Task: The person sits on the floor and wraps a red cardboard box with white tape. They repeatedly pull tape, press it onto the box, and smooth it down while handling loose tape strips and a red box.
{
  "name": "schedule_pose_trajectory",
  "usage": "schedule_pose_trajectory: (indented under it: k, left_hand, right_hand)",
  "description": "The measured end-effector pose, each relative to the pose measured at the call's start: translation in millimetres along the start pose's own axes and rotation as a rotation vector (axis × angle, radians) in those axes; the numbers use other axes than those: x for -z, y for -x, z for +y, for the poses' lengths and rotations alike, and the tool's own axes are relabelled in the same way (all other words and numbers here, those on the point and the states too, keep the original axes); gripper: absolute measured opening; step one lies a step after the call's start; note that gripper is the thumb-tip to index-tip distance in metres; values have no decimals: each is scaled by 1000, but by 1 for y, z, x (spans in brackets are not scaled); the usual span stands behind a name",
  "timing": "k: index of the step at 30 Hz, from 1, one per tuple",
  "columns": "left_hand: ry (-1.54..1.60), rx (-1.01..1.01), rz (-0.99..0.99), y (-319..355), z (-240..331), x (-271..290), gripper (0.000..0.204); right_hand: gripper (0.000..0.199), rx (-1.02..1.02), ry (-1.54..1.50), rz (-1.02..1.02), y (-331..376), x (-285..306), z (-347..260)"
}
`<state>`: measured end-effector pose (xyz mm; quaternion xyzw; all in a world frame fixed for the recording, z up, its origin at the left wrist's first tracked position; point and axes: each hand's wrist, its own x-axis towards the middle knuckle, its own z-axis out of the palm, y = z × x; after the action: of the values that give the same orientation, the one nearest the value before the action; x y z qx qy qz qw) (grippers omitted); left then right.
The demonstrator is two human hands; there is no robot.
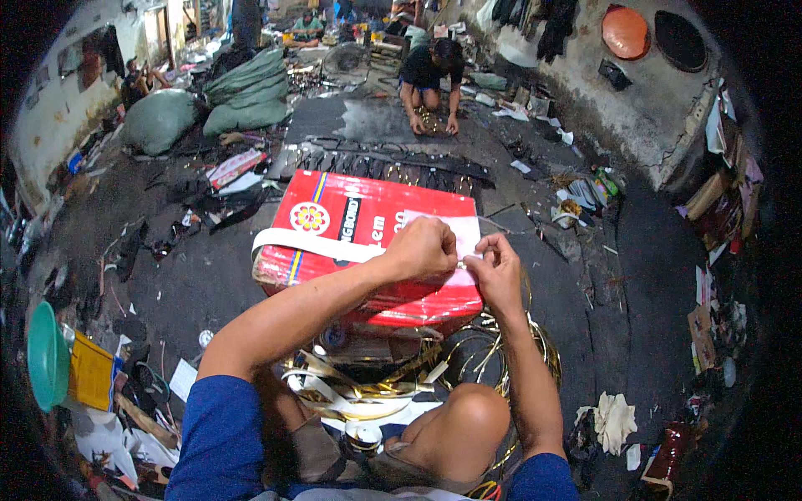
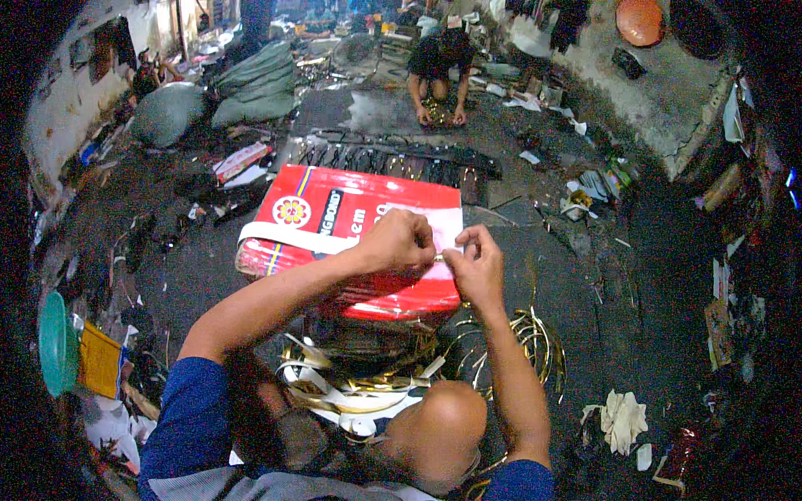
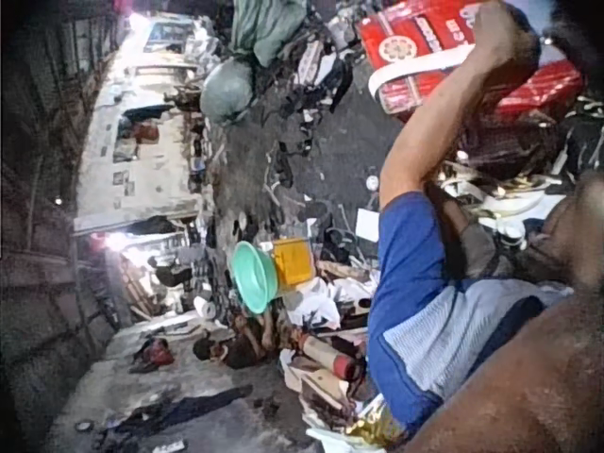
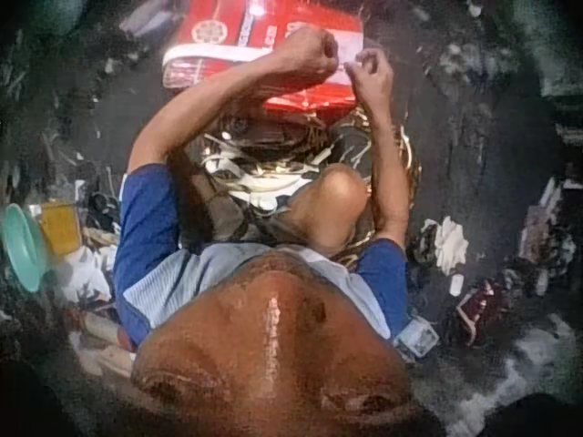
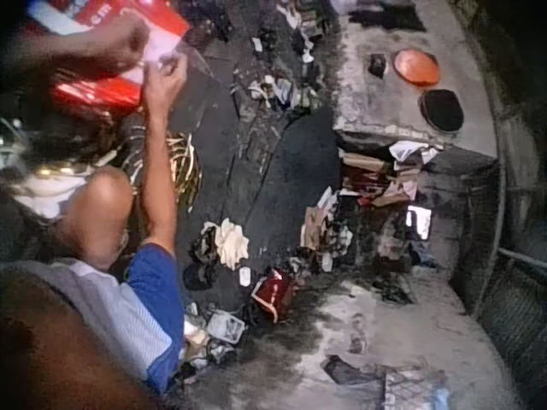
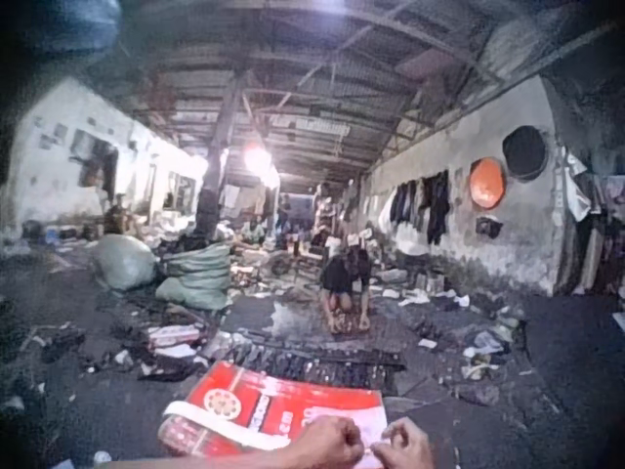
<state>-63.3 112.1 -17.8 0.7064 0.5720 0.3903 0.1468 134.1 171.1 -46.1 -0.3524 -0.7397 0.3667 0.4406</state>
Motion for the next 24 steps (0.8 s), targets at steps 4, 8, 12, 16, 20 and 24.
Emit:
schedule_pose_trajectory:
  k: [4,8,12,16,20,24]
  left_hand:
    - [56,-161,11,-7,-13,-6,17]
    - [181,-207,63,-7,-9,-16,13]
    - [311,-199,65,-1,-2,-24,11]
    - [333,-190,101,4,2,-28,13]
    - [339,-278,119,-4,0,-34,13]
    - [305,-264,114,-5,2,-34,12]
  right_hand:
    - [28,-149,-136,78,8,-3,-5]
    - [30,-20,35,7,6,4,2]
    - [29,22,-156,-31,7,7,18]
    - [22,-412,-707,-57,24,1,9]
    - [19,-537,-922,-27,29,-2,11]
    - [32,-570,-973,25,27,-3,-7]
